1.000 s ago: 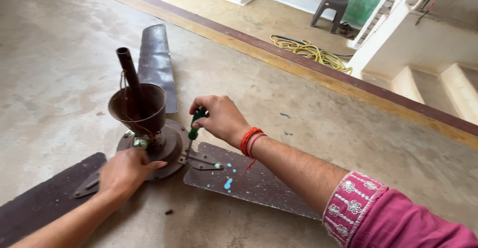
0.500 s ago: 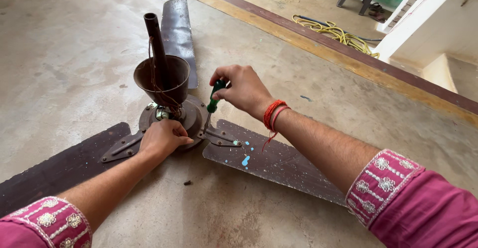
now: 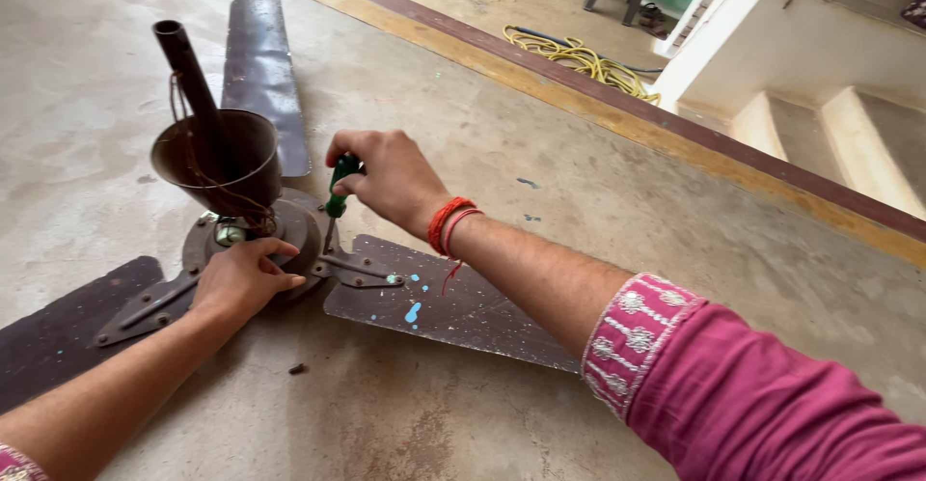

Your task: The person uses a screwdriver to loosen and remove screws from the mounting bracket of a ceiling fan lying on the floor. They repeatedly adjust the fan and reposition the screwdriver to access different screws.

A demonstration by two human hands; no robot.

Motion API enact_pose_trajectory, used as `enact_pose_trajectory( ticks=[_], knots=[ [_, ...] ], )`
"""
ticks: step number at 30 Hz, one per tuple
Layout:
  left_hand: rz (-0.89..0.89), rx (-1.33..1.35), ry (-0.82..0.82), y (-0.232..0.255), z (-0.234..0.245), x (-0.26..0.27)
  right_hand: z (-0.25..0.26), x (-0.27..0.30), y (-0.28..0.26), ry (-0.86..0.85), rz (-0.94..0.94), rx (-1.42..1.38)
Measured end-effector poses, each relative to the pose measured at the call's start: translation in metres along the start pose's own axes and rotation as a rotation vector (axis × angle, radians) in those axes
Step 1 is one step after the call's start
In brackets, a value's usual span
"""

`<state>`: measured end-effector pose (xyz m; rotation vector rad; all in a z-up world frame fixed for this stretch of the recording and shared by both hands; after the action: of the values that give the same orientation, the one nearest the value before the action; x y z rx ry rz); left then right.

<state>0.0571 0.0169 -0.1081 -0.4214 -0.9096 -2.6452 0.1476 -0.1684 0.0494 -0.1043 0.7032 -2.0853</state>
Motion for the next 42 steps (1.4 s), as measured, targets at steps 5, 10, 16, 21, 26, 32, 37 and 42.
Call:
enact_pose_trajectory(
  ticks=[5, 10, 16, 21, 26, 32, 37, 42],
  knots=[
    [-0.019, -0.018, -0.029, 0.007, -0.002, 0.007, -0.002, 0.003, 0.000, -0.029, -0.041, 0.001],
    [-0.030, -0.150, -0.080, 0.020, -0.005, 0.017, 0.002, -0.001, 0.002, 0.005, -0.028, 0.012],
    [-0.068, -0.321, -0.114, 0.034, -0.005, 0.023, -0.001, -0.003, 0.004, -0.001, -0.064, 0.039],
    [-0.070, -0.377, -0.138, 0.034, -0.007, 0.022, -0.001, -0.003, 0.005, -0.008, -0.077, 0.034],
    [-0.082, -0.384, -0.135, 0.034, -0.008, 0.022, -0.004, -0.005, 0.003, -0.024, -0.086, 0.049],
    [-0.067, -0.374, -0.154, 0.032, -0.008, 0.020, -0.003, -0.008, 0.003, -0.044, -0.095, 0.050],
    [-0.048, -0.372, -0.178, 0.031, -0.007, 0.019, -0.003, -0.007, 0.002, -0.062, -0.069, 0.068],
    [-0.080, -0.365, -0.153, 0.030, -0.007, 0.019, -0.004, -0.003, 0.004, -0.055, -0.057, 0.055]
  ],
)
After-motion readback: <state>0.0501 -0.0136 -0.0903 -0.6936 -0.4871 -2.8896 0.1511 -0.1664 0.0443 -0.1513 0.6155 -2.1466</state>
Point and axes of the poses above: each hand's wrist, its own x-axis away from the middle knuckle, its own z-axis out of the back of the hand, y = z × x, the point moved 5 cm from there along -x, towards the middle knuckle, and after that the axes turned 12 degrees about -y, right-handed, at the moved point
